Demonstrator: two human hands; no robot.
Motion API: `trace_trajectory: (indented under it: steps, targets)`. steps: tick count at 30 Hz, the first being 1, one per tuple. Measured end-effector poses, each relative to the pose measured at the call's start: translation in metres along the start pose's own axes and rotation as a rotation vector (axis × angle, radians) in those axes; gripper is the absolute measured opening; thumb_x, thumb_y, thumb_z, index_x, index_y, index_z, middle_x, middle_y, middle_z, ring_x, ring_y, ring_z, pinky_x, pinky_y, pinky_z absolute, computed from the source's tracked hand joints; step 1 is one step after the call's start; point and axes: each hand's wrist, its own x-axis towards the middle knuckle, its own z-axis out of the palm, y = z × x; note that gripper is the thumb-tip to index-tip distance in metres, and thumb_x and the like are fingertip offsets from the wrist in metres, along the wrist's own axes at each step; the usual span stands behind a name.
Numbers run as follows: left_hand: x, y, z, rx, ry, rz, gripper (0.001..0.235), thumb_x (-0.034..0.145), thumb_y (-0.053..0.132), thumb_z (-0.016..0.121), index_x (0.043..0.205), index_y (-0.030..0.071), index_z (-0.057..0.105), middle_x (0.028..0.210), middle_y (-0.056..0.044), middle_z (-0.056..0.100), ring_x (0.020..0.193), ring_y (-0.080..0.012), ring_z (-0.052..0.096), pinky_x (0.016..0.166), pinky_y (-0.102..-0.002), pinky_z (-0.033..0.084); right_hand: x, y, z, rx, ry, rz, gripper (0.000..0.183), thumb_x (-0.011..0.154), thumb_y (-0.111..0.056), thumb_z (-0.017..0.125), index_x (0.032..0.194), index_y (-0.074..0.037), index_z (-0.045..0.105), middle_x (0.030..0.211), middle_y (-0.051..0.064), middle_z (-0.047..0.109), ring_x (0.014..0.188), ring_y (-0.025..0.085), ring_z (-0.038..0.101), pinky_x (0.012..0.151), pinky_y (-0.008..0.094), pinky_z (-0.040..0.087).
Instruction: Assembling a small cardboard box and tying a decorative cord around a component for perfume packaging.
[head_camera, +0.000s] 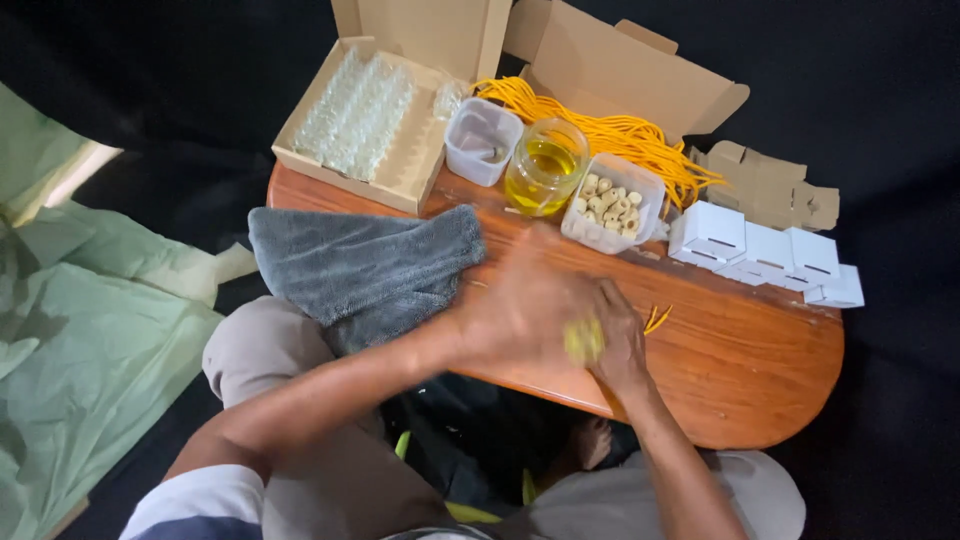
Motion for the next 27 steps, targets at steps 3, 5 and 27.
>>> trace_trajectory:
  steps: [3,5,27]
  targets:
    - [0.000,0.008,0.002,-0.025,-0.055,0.082,0.047,0.084,0.030,0.080,0.124,0.006,0.069,0.114,-0.009,0.064,0.108,-0.0275,0.063,0.116,-0.065,0.031,-0.003,-0.005,-0.004,-0.109,-0.002,0.005,0.020,0.084,-0.026,0.075,0.100,-0.017,0.066,0.098,0.001,0.062,0.092,0.035,0.070,0.072,0.045,0.057]
    - [0.024,-0.012,-0.003,-0.037,-0.081,0.106,0.047,0.084,0.030,0.079,0.123,0.006,0.070,0.114,-0.009,0.065,0.108,-0.0277,0.064,0.116,-0.066,0.030,0.006,-0.010,0.000,-0.096,0.011,0.019,0.015,0.090,-0.023,0.072,0.100,-0.013,0.066,0.095,0.006,0.062,0.091,0.037,0.069,0.072,0.047,0.057]
    - [0.027,-0.021,0.011,0.085,0.048,0.237,0.058,0.075,0.050,0.084,0.107,0.003,0.072,0.103,-0.008,0.053,0.098,-0.0303,0.054,0.103,-0.061,0.038,0.006,0.006,0.007,-0.035,-0.060,0.140,0.017,0.096,-0.018,0.065,0.111,-0.014,0.068,0.103,0.009,0.064,0.097,0.040,0.070,0.078,0.051,0.059]
